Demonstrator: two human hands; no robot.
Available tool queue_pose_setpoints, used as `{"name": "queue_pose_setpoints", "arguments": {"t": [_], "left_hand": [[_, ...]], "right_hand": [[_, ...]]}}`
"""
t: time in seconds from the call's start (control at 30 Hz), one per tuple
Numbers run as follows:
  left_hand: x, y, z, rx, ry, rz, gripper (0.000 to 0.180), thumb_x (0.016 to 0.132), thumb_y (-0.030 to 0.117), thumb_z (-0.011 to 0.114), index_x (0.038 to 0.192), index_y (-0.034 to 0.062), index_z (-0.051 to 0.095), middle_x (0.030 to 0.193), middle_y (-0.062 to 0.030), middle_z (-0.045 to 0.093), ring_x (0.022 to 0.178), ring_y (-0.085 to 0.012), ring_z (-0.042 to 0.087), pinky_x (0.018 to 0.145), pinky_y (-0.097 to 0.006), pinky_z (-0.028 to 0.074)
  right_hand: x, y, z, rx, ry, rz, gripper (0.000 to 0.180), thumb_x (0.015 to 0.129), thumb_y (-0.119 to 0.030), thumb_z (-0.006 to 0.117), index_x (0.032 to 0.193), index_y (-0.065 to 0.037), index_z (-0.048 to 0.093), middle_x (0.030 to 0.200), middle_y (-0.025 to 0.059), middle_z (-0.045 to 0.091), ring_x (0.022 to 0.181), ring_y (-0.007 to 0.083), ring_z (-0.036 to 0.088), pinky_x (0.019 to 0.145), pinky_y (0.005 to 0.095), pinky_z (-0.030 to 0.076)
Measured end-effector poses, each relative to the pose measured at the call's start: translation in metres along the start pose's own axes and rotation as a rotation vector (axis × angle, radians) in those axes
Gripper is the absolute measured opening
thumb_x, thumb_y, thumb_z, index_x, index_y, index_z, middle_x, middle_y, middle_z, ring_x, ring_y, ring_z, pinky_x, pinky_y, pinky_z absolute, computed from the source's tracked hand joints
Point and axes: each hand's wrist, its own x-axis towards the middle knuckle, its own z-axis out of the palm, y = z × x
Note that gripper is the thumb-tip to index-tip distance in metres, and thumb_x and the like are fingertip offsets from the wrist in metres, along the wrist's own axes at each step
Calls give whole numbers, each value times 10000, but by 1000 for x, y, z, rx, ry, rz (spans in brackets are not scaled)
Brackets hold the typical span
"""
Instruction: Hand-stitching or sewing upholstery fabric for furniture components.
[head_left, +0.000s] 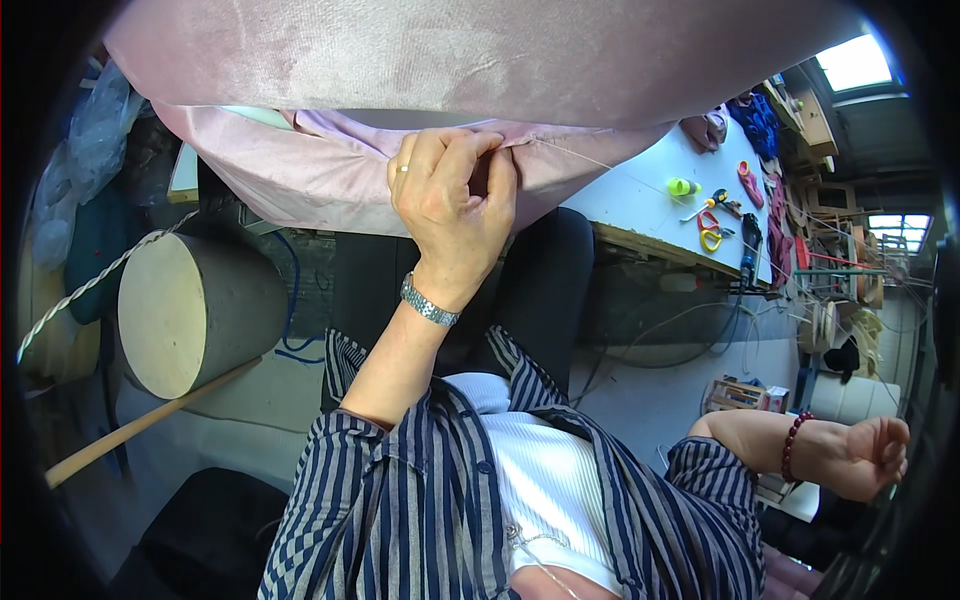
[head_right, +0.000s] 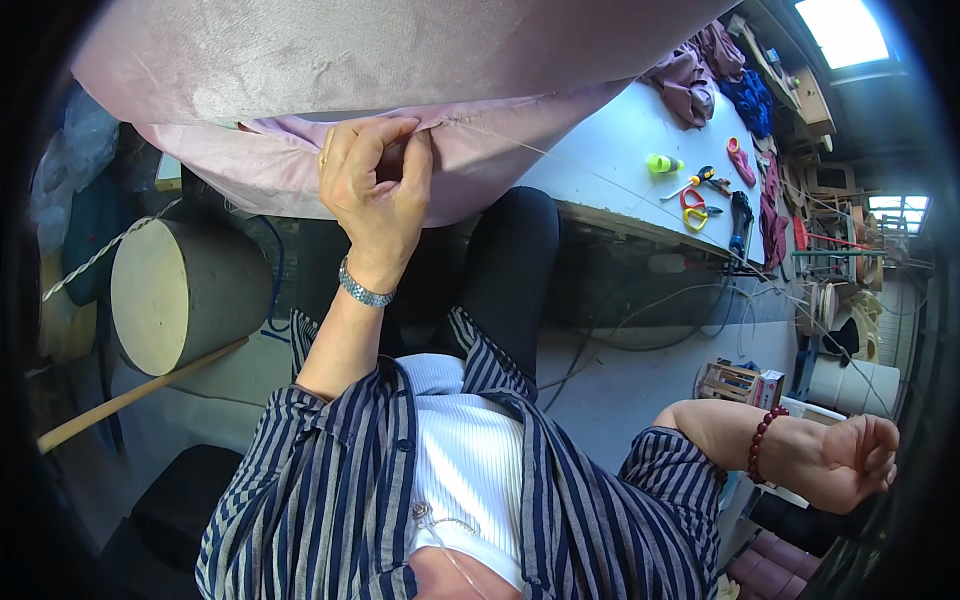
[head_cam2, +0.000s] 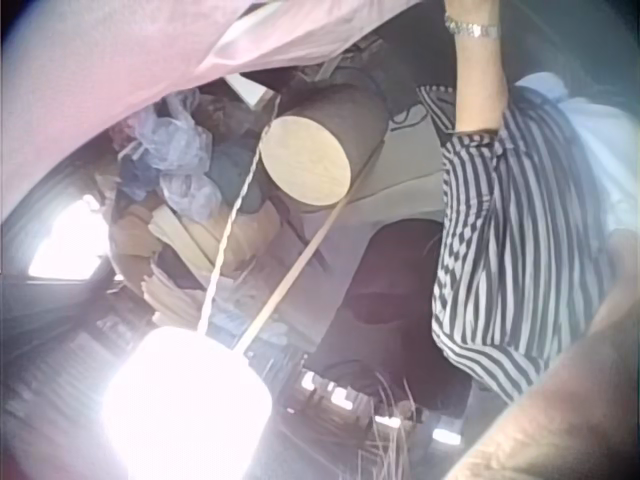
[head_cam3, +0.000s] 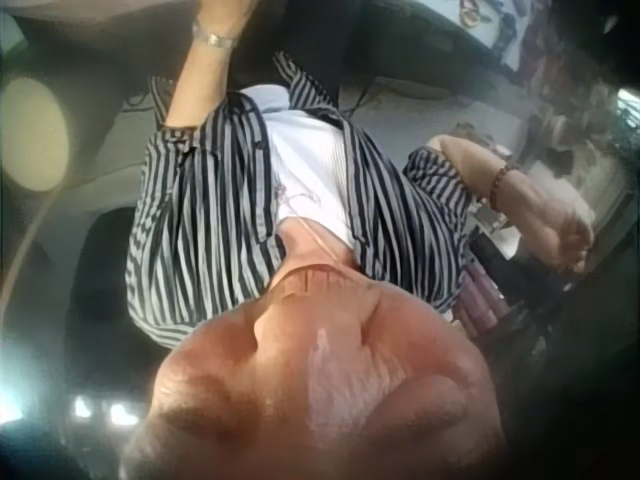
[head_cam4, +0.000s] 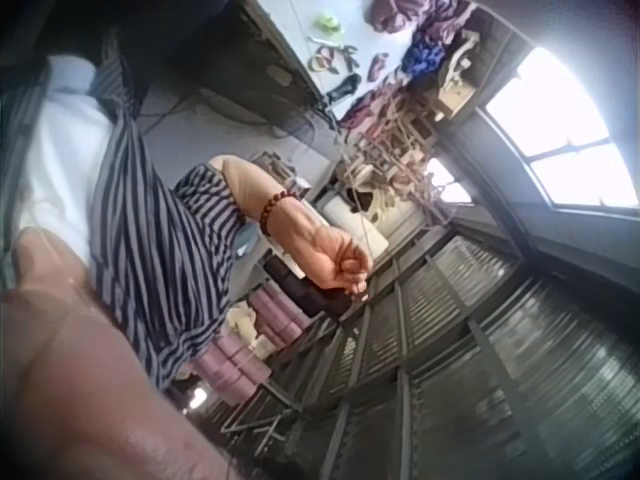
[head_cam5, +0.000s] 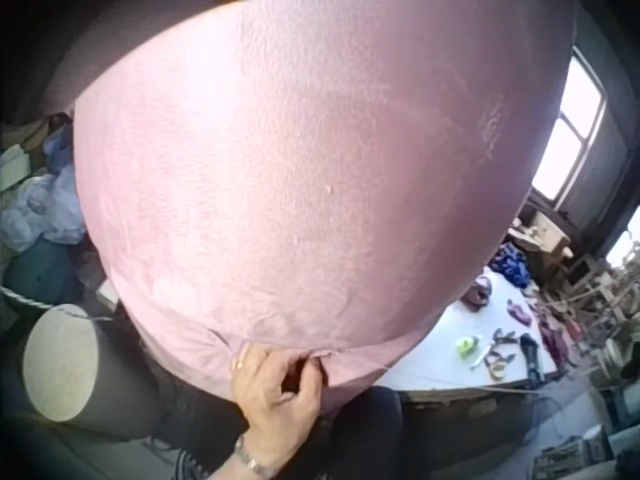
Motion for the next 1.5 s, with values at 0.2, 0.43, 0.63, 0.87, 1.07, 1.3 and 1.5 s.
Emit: {"name": "queue_pose_setpoints", "arguments": {"t": [0.2,0.43,0.63,0.87,1.07,1.3,1.5], "left_hand": [[3,4,-5,-8,-59,-30,147,713,121,809,797,85,695,793,-31,623,744,-214,569,699,-343,406],[8,11,0,-29,-79,-50,151,704,121,820,780,89,694,782,-21,621,734,-210,565,697,-343,401],[4,4,-3,-4,-94,-87,131,701,60,788,726,91,663,743,-18,614,709,-210,561,692,-346,398],[5,4,-4,-12,-56,-34,127,704,31,766,742,87,659,762,-33,626,729,-221,576,694,-345,407],[6,10,-23,-200,-107,-207,137,807,-3,731,944,3,724,858,-94,705,773,-194,665,708,-284,510],[32,18,-40,-565,-464,-701,252,851,9,753,1085,-62,690,870,-66,729,764,-83,660,697,-198,517],[39,12,-47,-543,-621,-716,227,886,14,711,1101,-49,674,866,-37,691,646,-48,572,558,-168,409]], "right_hand": [[-11,19,-9,-127,-37,-197,247,901,6,509,665,-66,514,556,23,411,494,151,395,661,344,478],[-139,85,13,-425,-435,543,246,978,-129,597,1123,69,600,758,110,666,656,161,622,715,269,504],[-262,135,94,-803,-1078,631,302,757,-71,847,1016,0,709,557,16,430,494,65,385,468,239,349],[-304,154,111,-758,-930,513,121,830,-3,767,935,18,712,620,5,586,541,23,435,492,204,358],[-309,134,114,-543,-896,711,71,841,13,761,880,22,703,617,-25,557,543,6,424,481,197,327],[-299,131,109,-454,-1158,589,92,780,12,747,861,-9,708,732,126,678,590,263,649,531,308,497],[-280,141,96,-622,-1039,572,186,820,27,706,1000,-5,737,711,139,669,550,208,637,499,296,478]]}}
